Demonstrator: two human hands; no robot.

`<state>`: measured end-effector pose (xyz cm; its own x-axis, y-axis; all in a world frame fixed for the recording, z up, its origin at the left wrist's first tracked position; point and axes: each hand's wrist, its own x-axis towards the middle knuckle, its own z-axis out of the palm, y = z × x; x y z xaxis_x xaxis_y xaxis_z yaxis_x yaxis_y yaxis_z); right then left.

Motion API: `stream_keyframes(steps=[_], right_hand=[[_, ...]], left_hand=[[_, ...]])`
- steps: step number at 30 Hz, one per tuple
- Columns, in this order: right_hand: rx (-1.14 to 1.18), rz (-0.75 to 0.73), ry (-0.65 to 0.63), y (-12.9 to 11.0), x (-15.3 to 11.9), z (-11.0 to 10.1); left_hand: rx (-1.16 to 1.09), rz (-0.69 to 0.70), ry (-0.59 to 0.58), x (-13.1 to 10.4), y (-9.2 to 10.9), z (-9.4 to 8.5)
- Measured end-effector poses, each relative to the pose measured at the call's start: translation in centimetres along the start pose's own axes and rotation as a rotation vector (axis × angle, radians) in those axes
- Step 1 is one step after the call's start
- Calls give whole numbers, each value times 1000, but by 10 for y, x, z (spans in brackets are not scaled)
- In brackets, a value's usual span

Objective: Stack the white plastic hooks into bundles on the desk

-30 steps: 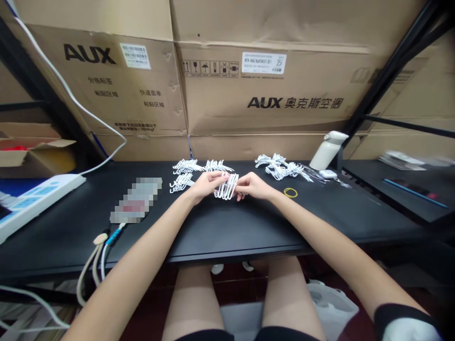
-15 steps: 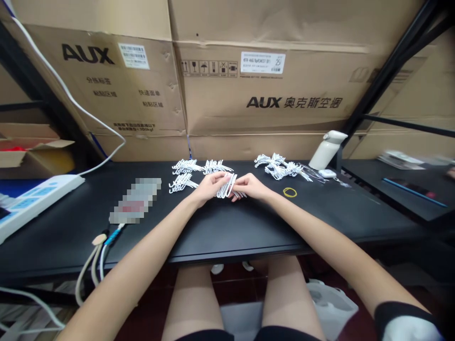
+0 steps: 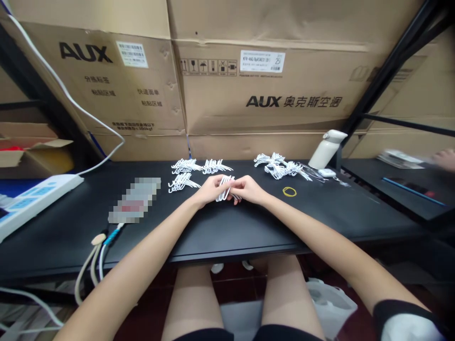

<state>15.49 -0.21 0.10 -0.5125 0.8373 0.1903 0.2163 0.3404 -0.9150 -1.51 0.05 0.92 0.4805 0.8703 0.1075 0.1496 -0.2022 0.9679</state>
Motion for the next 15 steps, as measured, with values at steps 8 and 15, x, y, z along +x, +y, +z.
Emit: stream_keyframes(steps=[8,15], right_hand=[[-77,-53,-59,-6,-3,-1],[-83,-57,-48,-8,-3,0]], left_hand=[[-41,14,8,3,2,-6],[-29,44,20,2,2,-5]])
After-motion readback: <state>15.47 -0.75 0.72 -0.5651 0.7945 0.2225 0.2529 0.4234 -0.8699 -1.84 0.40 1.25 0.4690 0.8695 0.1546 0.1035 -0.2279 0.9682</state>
